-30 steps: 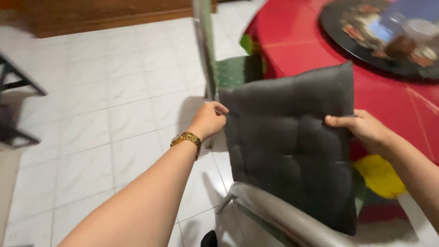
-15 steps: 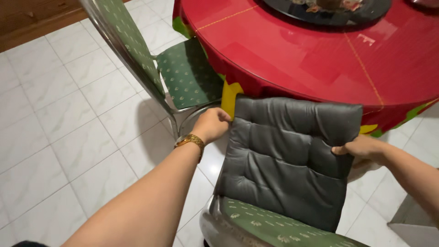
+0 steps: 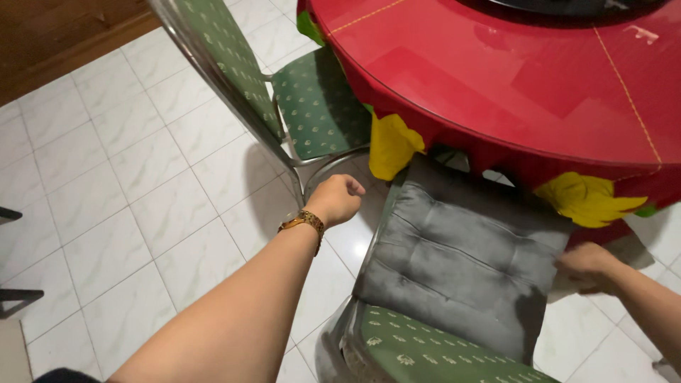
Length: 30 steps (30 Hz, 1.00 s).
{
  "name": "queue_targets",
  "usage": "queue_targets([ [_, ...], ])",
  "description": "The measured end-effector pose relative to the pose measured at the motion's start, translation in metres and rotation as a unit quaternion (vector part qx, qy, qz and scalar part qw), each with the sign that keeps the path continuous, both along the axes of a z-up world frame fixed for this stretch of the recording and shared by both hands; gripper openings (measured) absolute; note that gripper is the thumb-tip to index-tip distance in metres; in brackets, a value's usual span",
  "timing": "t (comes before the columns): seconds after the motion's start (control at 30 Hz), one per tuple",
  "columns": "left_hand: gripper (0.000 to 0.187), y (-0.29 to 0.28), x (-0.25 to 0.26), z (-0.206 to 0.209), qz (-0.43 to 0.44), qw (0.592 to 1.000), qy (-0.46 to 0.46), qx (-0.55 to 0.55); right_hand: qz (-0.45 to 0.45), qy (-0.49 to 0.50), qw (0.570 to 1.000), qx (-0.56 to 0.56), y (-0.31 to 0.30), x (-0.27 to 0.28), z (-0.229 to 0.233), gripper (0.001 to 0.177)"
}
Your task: The person moves dining chairs one at a time around a round red-clothed table, repositioning them and tucking them under the table, and places a gray seat cushion on a chair. At the end the person reaches toward large water dispenser jugs near the wall.
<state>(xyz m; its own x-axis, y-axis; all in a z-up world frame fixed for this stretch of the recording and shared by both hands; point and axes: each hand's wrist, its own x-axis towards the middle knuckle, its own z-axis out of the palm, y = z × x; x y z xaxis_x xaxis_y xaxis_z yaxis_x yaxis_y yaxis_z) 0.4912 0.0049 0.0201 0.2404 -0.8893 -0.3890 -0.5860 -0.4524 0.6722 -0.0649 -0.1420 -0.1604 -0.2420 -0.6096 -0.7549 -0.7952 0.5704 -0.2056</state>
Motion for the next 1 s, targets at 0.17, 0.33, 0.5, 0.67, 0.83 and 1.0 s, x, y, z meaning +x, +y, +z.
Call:
queue_targets([
  [0.17, 0.029, 0.007, 0.021, 0.005, 0.021, 0.999, -0.001, -0.036, 0.181, -0.080, 0.979, -0.040, -0.024, 0.138, 0.066, 0.042],
  [0.33, 0.028, 0.007, 0.066, 0.015, 0.067, 0.996, 0.009, -0.066, 0.373, -0.090, 0.916, -0.118, -0.025, 0.299, 0.182, 0.050],
  [0.5, 0.030, 0.006, 0.133, 0.026, 0.084, 0.991, 0.019, -0.099, 0.482, -0.093, 0.848, -0.201, -0.003, 0.427, 0.265, 0.056],
  [0.67, 0.032, 0.007, 0.213, 0.041, 0.091, 0.989, 0.045, -0.110, 0.430, -0.133, 0.869, -0.205, 0.013, 0.529, 0.298, 0.072],
  [0.83, 0.032, 0.020, 0.290, 0.071, 0.108, 0.983, 0.008, -0.147, 0.407, -0.166, 0.871, -0.219, 0.024, 0.617, 0.298, 0.089],
  [1.0, 0.043, 0.012, 0.324, 0.098, 0.133, 0.979, 0.044, -0.145, 0.379, -0.192, 0.876, -0.227, 0.016, 0.678, 0.292, 0.103],
])
